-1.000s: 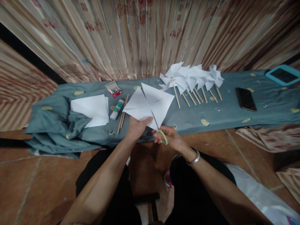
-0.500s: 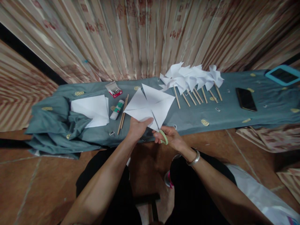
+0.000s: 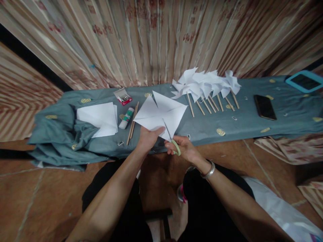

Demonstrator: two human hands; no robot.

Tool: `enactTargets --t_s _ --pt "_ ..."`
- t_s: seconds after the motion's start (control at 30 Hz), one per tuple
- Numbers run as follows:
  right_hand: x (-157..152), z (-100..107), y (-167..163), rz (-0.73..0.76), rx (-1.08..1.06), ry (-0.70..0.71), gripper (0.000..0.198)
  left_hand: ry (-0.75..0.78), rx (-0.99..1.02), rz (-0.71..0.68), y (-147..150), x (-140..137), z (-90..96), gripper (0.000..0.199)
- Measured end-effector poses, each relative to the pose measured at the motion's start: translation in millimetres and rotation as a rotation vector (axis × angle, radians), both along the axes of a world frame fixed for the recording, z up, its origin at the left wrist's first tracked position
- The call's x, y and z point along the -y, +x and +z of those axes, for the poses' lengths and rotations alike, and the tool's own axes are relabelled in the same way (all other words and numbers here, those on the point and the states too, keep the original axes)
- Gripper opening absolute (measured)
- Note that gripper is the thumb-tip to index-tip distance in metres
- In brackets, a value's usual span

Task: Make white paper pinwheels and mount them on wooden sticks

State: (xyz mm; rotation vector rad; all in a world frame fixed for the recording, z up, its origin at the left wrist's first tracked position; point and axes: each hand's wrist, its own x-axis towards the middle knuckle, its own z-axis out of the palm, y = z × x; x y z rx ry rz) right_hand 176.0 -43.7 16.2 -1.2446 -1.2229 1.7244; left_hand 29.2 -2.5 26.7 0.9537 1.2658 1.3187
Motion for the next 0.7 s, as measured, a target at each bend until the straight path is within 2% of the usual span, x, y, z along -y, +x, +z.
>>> enactTargets --t_s 0.17,0.37,0.5,0.7 --pt "-0.3 -2.7 -0.6 -0.012 -0.014 -0.002 0.044 0.005 -0.020 -0.014 -0.2 -0.8 0.0 0.038" --pt "0.0 3.9 -2.4 -0.024 -0.014 -0.045 0.045 -0.006 0.018 -0.004 -1.3 -1.3 -2.8 0.038" --pt "3.9 2.5 -3.5 0.011 -0.004 -0.078 0.048 0.031 0.037 0.045 -5.7 -4.1 -3.7 0.041" --pt "11.0 -4.0 13.4 0.108 0.128 0.043 0.047 0.066 0.125 0.127 -20.1 -9.5 -7.8 0.051"
